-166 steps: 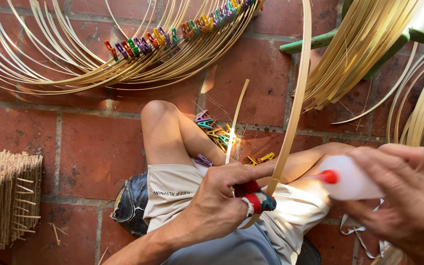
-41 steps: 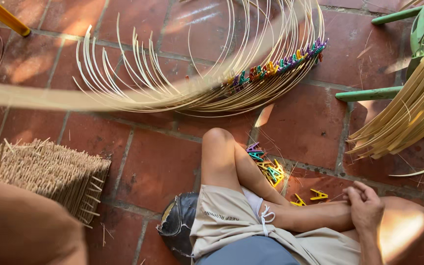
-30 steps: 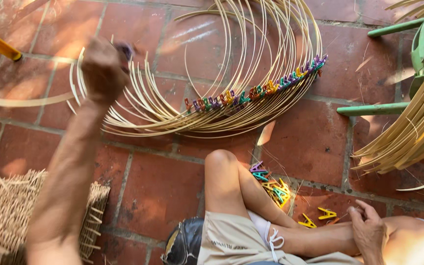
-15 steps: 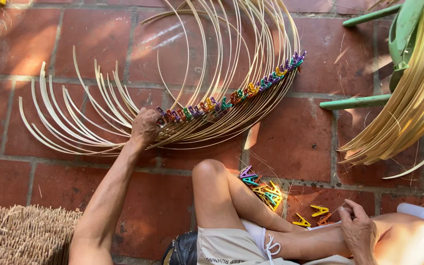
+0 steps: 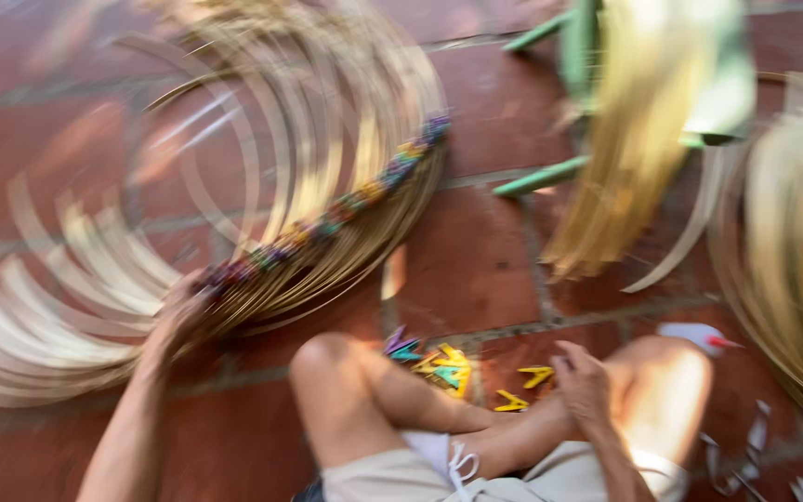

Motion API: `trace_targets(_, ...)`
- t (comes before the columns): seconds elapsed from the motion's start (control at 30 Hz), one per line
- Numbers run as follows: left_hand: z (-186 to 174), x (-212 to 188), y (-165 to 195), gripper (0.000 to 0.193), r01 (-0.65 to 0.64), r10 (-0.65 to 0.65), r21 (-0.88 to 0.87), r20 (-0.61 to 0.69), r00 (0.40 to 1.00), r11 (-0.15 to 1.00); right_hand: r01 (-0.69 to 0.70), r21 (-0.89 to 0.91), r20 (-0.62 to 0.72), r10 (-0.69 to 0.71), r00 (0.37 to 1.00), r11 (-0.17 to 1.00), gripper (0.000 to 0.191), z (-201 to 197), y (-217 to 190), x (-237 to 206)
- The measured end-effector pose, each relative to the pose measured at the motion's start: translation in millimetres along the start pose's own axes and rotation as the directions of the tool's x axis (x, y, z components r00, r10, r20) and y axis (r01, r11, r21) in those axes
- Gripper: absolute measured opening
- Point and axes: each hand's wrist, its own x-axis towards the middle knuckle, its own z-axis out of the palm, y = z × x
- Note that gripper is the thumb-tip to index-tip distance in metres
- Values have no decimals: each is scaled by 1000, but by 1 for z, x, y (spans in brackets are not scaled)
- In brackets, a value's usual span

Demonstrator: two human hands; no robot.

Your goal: The person sits on a tiled floor and repeatedly joins thin bamboo strips into circular shapes. They apply glue to the ends of the strips, press them together, and secure the joints with colorful clothespins. Completed circles are placed on a growing stack to the left.

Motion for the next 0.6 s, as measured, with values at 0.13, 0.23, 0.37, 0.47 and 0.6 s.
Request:
trace_targets(0.13, 0, -6, 6, 27, -74, 80, 72, -85, 993, 995, -178, 12, 35, 177, 984, 984, 32, -10, -17, 8)
trace_targets(0.23, 0, -10, 14, 37, 61, -57, 128, -37, 998, 990, -346, 78, 29, 345, 938, 935, 27, -34, -29, 39)
trace_targets(0.37, -3, -26, 22, 35, 71, -44, 273, -105, 994, 959, -135, 38, -231, 140, 963, 990, 22, -68, -31, 125)
trace_targets(0.47, -1, -52, 17, 33, 82, 0, 282, -279, 960, 956, 150, -160, -338, -197, 920, 976, 14, -74, -31, 191)
trace_targets(0.6, 27, -94, 5, 20, -58, 66, 32, -539, 840, 998, -37, -246, -159, -3, 987, 969, 18, -60, -31, 238)
